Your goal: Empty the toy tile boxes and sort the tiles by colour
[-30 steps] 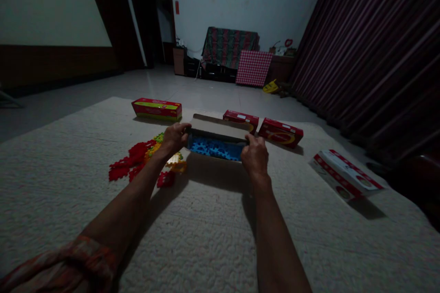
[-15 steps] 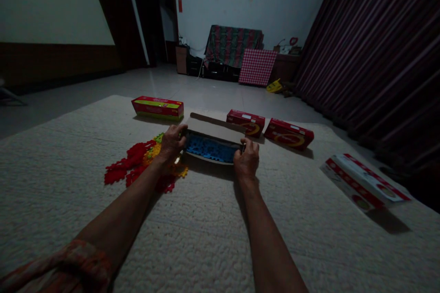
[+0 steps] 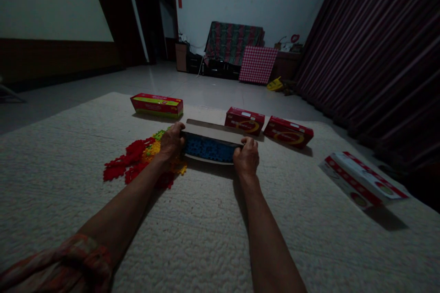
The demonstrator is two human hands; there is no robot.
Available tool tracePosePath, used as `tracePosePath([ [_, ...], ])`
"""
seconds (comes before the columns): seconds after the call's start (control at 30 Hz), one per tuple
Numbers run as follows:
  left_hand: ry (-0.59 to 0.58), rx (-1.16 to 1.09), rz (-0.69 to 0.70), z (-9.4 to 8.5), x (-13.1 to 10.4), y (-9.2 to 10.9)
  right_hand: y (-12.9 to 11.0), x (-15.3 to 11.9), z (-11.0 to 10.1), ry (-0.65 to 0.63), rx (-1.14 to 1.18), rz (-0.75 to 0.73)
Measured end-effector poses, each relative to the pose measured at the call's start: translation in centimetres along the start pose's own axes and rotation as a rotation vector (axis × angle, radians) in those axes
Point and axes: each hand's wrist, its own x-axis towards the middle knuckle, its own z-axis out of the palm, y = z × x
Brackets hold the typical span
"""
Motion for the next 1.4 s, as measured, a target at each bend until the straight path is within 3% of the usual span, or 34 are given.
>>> tracePosePath([
  [0.33,0.254,-0.118,0.025,0.2,0.1,-0.3,-0.2,0.0,0.0,0.188,0.115,-0.033],
  [0.57,0.275,-0.133,-0.051,-0.1,-0.1,-1.3,-1.2,-1.0,0.9,0.257,0.205,-0.084],
  [0.83,0.344,-0.15,-0.021,-1.9,0.1,-1.1,-2.6,-1.3,-0.1,0.299,0.26,-0.131],
  [1.13,0.292,-0.132,0.009,-3.0,0.7,0.6,-1.5,0.6,-1.2,0.313,0.2,-0.126],
  [1.27,0.177,-0.09,0.038,-3.6,0.9,2.1,-0.4,2.0,-2.8,0.272,0.183,-0.095],
  [1.4,0.011,0.002,0.009,-4.8,0.8,3.2,-0.3,2.2,-4.9,0.117,0.12,-0.037],
])
